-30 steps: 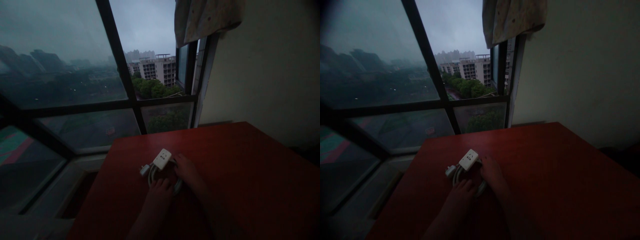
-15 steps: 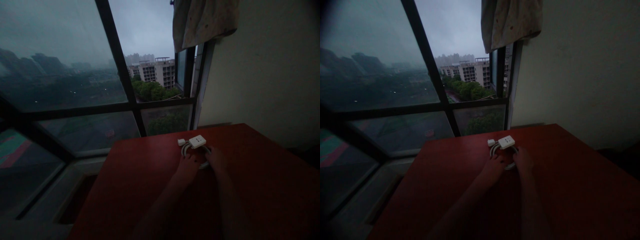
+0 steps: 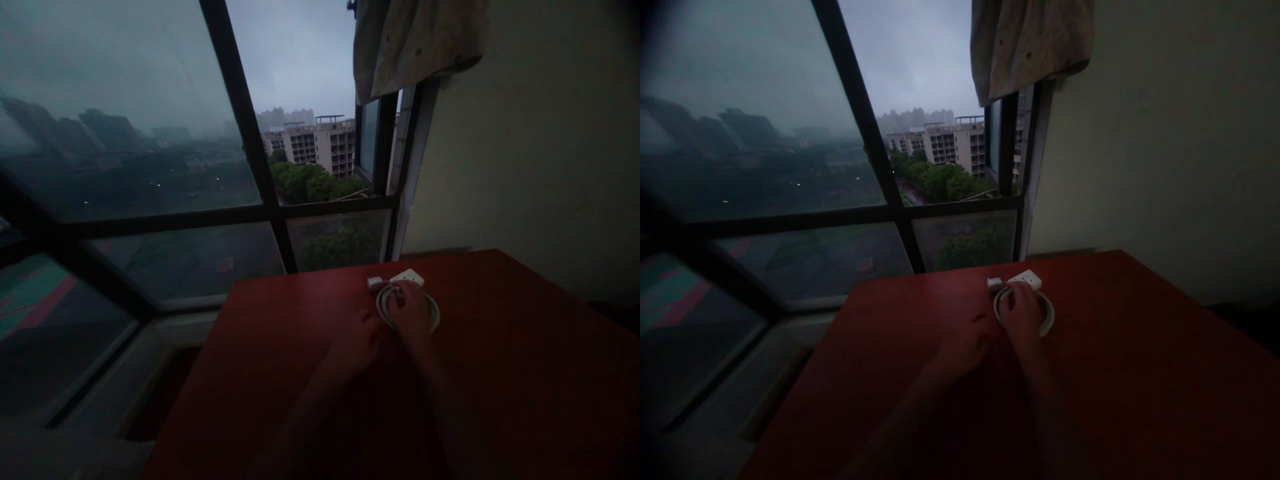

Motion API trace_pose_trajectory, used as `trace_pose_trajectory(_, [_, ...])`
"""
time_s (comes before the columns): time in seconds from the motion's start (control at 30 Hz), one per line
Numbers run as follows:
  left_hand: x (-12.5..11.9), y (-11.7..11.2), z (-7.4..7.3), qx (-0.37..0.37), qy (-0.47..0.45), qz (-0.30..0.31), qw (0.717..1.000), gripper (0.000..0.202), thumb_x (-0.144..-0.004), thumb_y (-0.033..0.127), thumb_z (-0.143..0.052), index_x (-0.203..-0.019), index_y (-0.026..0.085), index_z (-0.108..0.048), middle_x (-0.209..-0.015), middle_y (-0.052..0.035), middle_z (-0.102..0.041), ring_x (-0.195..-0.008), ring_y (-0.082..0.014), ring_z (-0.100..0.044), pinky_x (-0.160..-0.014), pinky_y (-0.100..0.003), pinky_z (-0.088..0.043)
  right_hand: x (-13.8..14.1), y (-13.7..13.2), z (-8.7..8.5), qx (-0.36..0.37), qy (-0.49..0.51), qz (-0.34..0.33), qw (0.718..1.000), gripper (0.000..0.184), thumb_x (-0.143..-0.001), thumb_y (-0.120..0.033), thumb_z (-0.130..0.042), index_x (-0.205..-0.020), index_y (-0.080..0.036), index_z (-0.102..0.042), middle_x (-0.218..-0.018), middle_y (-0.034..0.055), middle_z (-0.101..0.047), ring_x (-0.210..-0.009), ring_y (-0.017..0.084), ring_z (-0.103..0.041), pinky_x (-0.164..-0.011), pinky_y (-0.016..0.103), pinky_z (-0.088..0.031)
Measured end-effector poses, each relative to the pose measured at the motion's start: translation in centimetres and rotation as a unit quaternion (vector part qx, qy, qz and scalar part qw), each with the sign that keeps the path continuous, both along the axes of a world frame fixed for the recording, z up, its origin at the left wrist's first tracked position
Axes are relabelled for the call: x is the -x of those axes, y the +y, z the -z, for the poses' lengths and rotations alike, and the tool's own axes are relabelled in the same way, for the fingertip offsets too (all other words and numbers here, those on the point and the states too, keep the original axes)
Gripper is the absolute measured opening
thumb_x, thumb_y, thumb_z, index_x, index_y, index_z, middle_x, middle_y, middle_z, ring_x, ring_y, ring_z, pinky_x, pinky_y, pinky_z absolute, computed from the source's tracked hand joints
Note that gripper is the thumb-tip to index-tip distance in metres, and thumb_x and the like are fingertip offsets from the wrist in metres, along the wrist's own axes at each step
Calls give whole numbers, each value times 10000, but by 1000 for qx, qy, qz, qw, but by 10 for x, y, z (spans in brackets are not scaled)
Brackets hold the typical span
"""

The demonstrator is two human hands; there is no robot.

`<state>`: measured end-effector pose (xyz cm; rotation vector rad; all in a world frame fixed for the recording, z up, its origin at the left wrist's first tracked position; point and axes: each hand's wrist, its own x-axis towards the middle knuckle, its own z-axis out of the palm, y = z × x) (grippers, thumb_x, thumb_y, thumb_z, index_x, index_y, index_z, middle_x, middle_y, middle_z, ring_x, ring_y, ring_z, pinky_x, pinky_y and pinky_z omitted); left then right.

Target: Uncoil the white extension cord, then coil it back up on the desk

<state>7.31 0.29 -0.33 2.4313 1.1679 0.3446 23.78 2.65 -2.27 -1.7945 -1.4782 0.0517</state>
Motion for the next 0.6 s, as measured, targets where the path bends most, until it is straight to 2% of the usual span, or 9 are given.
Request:
trace_pose_trajectory(0.07, [21,3,1,9,-2,-78,997,287,-907,224,-391,-1102,205,-601,-1056,-74,-638,-914,-190,-600,-831,-310,-464,35,-4,3,44,4,-109,993,242,-873,-225,-417,-1000,-176,-617,-1077,100,-625,-999,203,-561,-897,295,-395])
trace_pose_trajectory(0.17, [45,5,12,3,11,-166,986,303,-904,245,-403,-1101,206,-629,-1065,-79,-675,-948,-214,-618,-857,-340,-463,75,-14,11,140,-27,-207,968,224,-896,-252,-419,-899,-194,-636,-941,63,-671,-875,181,-599,-793,265,-407])
trace_pose_trajectory(0.23, [54,5,22,-1,12,-183,983,312,-893,243,-420,-1113,210,-640,-1078,-76,-687,-972,-223,-622,-882,-355,-460,87,-18,15,178,-41,-211,960,233,-908,-239,-406,-908,-192,-634,-935,61,-681,-867,171,-607,-772,255,-398])
trace_pose_trajectory(0.33, [57,3,31,-18,-18,-171,985,342,-887,233,-424,-1164,227,-626,-1133,-66,-681,-1008,-219,-619,-904,-351,-455,88,-18,19,199,-41,-210,956,227,-909,-222,-410,-913,-187,-634,-950,59,-688,-884,162,-612,-776,244,-390])
trace_pose_trajectory(0.6, [54,3,32,-6,-35,-156,987,338,-878,238,-435,-1150,231,-635,-1150,-61,-678,-1010,-220,-631,-884,-346,-466,81,-16,21,201,-40,-219,954,211,-893,-212,-434,-920,-196,-642,-966,43,-694,-898,167,-614,-788,244,-398])
